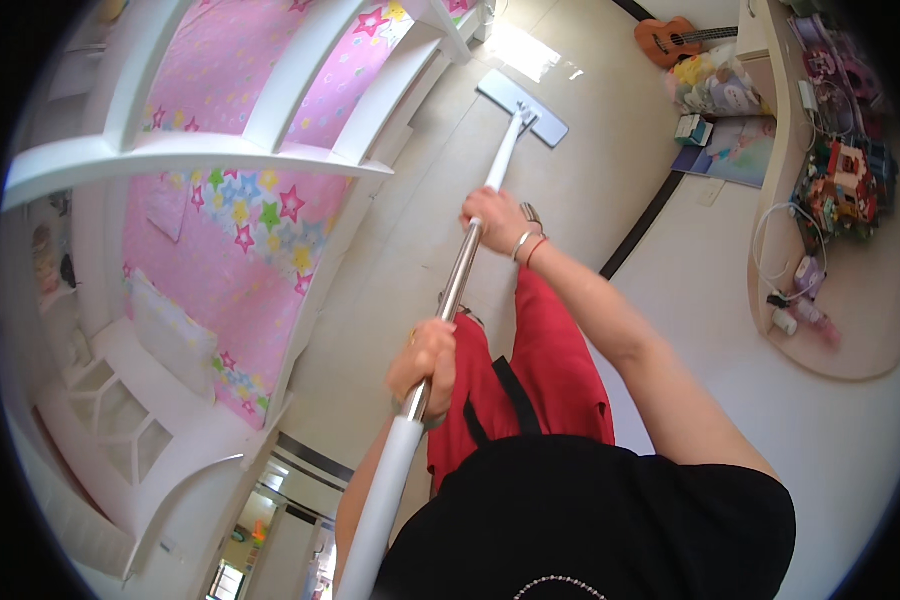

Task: The person mops the tiled floor of a bedroom using a flat mop. They briefly pause to move a ukulele and a charging cable out of the way before continuing to mop around the bed and other furniture.

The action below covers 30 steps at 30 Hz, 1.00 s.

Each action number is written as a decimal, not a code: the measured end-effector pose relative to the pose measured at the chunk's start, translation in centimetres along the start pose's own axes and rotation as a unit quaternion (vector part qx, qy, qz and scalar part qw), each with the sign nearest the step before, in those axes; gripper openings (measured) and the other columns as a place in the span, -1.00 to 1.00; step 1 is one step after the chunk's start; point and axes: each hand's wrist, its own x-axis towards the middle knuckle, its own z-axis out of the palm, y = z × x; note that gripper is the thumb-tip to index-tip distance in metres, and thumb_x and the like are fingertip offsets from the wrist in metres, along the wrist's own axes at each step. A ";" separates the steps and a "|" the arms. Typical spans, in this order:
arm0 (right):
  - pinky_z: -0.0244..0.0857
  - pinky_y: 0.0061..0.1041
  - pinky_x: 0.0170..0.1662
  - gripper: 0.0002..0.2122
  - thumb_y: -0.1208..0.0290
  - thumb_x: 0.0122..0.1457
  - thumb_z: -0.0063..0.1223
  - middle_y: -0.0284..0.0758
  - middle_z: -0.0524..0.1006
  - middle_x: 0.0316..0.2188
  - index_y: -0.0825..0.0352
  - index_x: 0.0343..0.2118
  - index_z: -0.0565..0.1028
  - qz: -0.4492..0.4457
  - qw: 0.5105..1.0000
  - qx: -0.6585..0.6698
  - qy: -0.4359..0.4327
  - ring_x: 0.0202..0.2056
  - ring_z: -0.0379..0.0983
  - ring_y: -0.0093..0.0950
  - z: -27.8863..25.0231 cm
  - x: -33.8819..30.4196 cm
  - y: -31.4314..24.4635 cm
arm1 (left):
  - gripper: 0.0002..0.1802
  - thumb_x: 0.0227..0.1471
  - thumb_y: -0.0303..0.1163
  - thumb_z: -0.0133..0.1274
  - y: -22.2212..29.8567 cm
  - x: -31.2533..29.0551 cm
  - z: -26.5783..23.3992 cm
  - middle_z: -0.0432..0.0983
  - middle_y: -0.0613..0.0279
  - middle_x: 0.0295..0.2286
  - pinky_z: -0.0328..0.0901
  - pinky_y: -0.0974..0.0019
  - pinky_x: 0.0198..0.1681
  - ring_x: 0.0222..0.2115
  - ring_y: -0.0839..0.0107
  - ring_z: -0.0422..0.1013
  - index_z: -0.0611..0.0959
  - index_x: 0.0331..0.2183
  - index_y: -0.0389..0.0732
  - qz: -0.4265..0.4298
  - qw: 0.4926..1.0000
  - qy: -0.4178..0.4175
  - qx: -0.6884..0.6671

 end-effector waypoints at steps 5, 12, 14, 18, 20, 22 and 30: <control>0.25 -0.29 -0.20 -0.96 0.34 0.02 0.05 -0.44 0.47 -0.45 0.09 -0.52 0.45 0.008 0.999 -0.032 0.019 -0.19 0.41 -0.38 -6.1 8.0 10.7 | -0.71 0.08 -0.68 -0.16 -7.1 9.0 6.1 0.31 0.24 -0.64 0.32 0.05 -0.14 -0.60 0.48 0.22 0.23 -0.60 -0.21 0.007 0.999 0.011 -0.048; 0.37 -0.26 -0.23 -0.92 0.31 0.06 0.02 -0.38 0.52 -0.40 0.14 -0.50 0.48 0.017 0.996 -0.082 0.021 -0.14 0.43 -0.29 -12.0 17.8 21.1 | -0.71 0.15 -0.62 -0.18 -14.5 19.8 11.4 0.30 0.27 -0.64 0.31 0.08 -0.11 -0.57 0.48 0.23 0.23 -0.59 -0.20 0.025 0.998 0.033 -0.037; 0.38 -0.25 -0.21 -0.90 0.30 0.08 0.00 -0.36 0.52 -0.39 0.17 -0.49 0.48 0.026 0.996 -0.087 0.017 -0.13 0.43 -0.28 -12.2 18.2 21.2 | -0.72 0.15 -0.62 -0.16 -15.1 20.7 11.4 0.30 0.26 -0.64 0.31 0.10 -0.11 -0.57 0.48 0.23 0.24 -0.58 -0.21 0.024 0.998 0.025 -0.049; 0.39 -0.25 -0.22 -0.89 0.31 0.08 -0.01 -0.35 0.52 -0.38 0.19 -0.49 0.48 0.024 0.996 -0.089 0.018 -0.14 0.43 -0.28 -11.5 16.1 19.8 | -0.73 0.11 -0.66 -0.14 -14.1 18.1 11.1 0.31 0.25 -0.65 0.33 0.09 -0.09 -0.58 0.51 0.23 0.27 -0.59 -0.21 0.026 0.999 0.000 -0.033; 0.39 -0.25 -0.25 -0.92 0.34 0.05 0.02 -0.35 0.51 -0.39 0.19 -0.49 0.48 0.006 0.997 -0.072 0.023 -0.16 0.44 -0.28 -10.0 14.0 18.3 | -0.74 0.10 -0.66 -0.15 -12.5 15.7 10.0 0.32 0.24 -0.66 0.33 0.08 -0.09 -0.59 0.51 0.23 0.28 -0.58 -0.22 0.022 0.999 0.008 -0.026; 0.37 -0.26 -0.30 -0.96 0.37 0.02 0.05 -0.36 0.49 -0.43 0.16 -0.50 0.47 -0.017 0.999 -0.042 0.030 -0.19 0.44 -0.29 -7.6 12.7 14.4 | -0.76 0.10 -0.66 -0.16 -9.8 13.0 7.6 0.32 0.25 -0.66 0.33 0.07 -0.08 -0.61 0.51 0.22 0.28 -0.57 -0.22 0.012 1.000 0.024 -0.003; 0.21 -0.26 -0.24 -0.93 0.39 -0.08 0.13 -0.42 0.43 -0.38 0.07 -0.50 0.48 -0.001 0.998 0.049 -0.049 -0.09 0.32 -0.35 5.0 1.9 -3.5 | -0.75 0.05 -0.67 -0.14 0.7 -3.2 -4.8 0.37 0.19 -0.66 0.37 0.02 -0.16 -0.61 0.43 0.28 0.28 -0.60 -0.21 -0.060 0.995 0.082 0.024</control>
